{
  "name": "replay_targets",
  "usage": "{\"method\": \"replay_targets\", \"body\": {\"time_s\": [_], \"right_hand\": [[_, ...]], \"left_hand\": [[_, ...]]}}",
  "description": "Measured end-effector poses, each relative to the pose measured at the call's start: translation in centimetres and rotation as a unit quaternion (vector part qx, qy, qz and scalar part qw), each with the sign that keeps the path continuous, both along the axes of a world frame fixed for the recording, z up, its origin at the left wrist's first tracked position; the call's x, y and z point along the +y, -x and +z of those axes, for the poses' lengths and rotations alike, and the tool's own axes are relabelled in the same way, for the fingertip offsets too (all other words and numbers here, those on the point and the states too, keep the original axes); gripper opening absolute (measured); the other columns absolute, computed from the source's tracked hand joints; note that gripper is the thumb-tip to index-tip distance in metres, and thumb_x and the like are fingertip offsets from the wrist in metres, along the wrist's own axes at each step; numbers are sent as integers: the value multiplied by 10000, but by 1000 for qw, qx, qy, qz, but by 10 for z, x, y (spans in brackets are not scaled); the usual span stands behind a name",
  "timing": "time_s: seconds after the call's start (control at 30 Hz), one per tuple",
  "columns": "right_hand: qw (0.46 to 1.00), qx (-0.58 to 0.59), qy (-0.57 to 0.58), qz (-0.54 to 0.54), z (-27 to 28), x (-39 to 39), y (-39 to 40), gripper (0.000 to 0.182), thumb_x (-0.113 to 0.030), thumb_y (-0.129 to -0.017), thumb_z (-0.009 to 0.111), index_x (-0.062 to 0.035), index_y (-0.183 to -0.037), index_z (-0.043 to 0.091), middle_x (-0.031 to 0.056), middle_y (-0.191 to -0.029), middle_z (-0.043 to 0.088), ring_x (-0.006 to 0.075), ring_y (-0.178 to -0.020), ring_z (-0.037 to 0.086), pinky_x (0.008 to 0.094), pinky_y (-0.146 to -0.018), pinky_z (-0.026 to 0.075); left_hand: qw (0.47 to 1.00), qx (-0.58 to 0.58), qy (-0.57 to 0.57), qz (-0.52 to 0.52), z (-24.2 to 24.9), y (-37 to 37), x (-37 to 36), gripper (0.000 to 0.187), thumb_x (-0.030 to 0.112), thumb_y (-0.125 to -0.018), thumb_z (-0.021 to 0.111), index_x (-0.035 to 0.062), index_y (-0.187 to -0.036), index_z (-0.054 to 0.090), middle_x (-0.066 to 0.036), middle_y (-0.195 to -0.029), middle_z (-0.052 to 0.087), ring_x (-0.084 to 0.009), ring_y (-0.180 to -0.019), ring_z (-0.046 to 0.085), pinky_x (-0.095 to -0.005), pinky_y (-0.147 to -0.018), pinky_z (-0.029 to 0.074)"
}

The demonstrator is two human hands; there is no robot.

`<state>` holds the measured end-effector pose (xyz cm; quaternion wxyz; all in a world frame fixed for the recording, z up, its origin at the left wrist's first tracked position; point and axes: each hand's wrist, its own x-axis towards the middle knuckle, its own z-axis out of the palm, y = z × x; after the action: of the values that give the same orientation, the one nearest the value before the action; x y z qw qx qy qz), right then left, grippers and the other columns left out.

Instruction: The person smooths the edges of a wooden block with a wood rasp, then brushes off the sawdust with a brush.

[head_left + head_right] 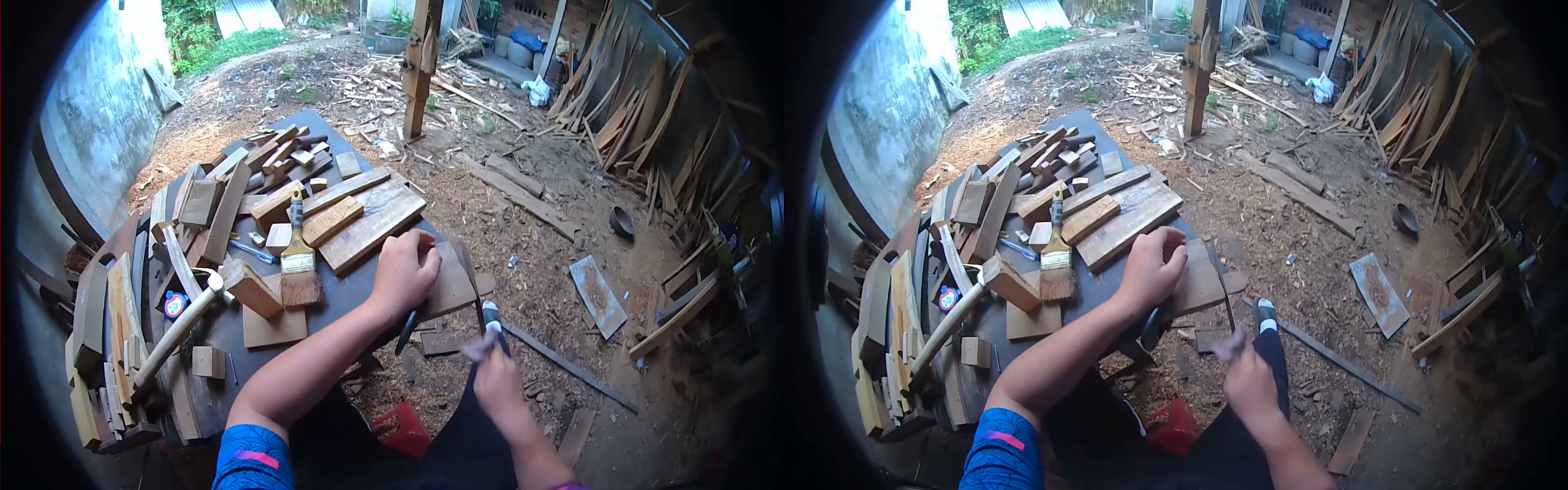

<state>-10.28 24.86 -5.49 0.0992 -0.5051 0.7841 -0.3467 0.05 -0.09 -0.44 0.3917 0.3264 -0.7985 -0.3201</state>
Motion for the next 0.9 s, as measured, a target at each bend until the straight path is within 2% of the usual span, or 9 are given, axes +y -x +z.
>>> {"method": "replay_targets", "body": {"time_s": [0.1,0.17,0.27,0.4,0.5,0.57,0.6,0.7,0.9], "right_hand": [[1000,13,-27,0,-5,23,-6,463,-85,-970,522,51,-1413,527,344,-1075,697,528,-996,683,595,-847,562],[1000,14,0,-13,-1,-13,-5,447,-99,-977,532,60,-1395,535,343,-1054,698,528,-985,684,592,-844,563],[995,13,-95,-19,27,-50,13,455,-119,-984,546,54,-1404,531,336,-1046,702,534,-971,682,591,-834,565],[999,32,-15,-24,-4,5,-4,383,-128,-982,561,61,-1315,565,344,-1021,699,537,-948,688,592,-818,565],[999,33,-43,-8,-8,32,-5,442,-123,-979,563,48,-1385,536,329,-1007,705,526,-942,693,589,-813,567],[998,55,1,-26,2,-6,-1,358,-132,-987,554,41,-1300,564,315,-969,707,517,-914,695,593,-794,561],[996,60,-58,-32,16,-33,1,292,-139,-996,545,40,-1225,576,310,-943,703,512,-890,695,599,-779,555],[996,63,-41,-46,24,-60,8,264,-126,-1004,527,51,-1192,582,313,-896,703,535,-841,680,604,-742,550],[999,35,13,14,-16,20,2,438,-106,-987,530,53,-1395,527,338,-1022,700,520,-954,692,597,-806,563]], "left_hand": [[999,-10,23,29,1,6,-3,263,194,-915,677,-9,-1076,721,-176,-1029,759,-321,-1001,680,-417,-904,544],[1000,-14,5,24,0,6,3,267,196,-907,678,-7,-1075,722,-172,-1031,760,-333,-1004,677,-417,-946,527],[1000,-8,-1,13,-1,2,4,266,192,-909,673,-7,-1077,729,-176,-1028,760,-333,-996,682,-418,-938,532],[1000,13,-10,0,-6,0,-2,280,218,-893,662,-2,-1053,728,-188,-1016,749,-358,-976,657,-452,-924,525],[1000,16,-8,19,-3,6,-1,289,238,-885,664,1,-1038,726,-195,-1018,743,-371,-987,647,-463,-929,518],[999,15,19,24,-6,8,0,289,242,-888,665,0,-1035,726,-195,-1016,743,-370,-996,649,-463,-933,518],[1000,16,3,18,-6,7,0,286,243,-894,663,-1,-1032,724,-194,-1020,740,-372,-1009,651,-463,-941,517],[1000,21,-8,-4,-3,-2,2,262,213,-898,665,-8,-1028,718,-203,-1019,734,-375,-991,646,-465,-932,521],[999,-34,5,23,1,4,3,248,187,-911,670,18,-1083,730,-164,-1048,753,-345,-1011,666,-432,-948,523]]}}
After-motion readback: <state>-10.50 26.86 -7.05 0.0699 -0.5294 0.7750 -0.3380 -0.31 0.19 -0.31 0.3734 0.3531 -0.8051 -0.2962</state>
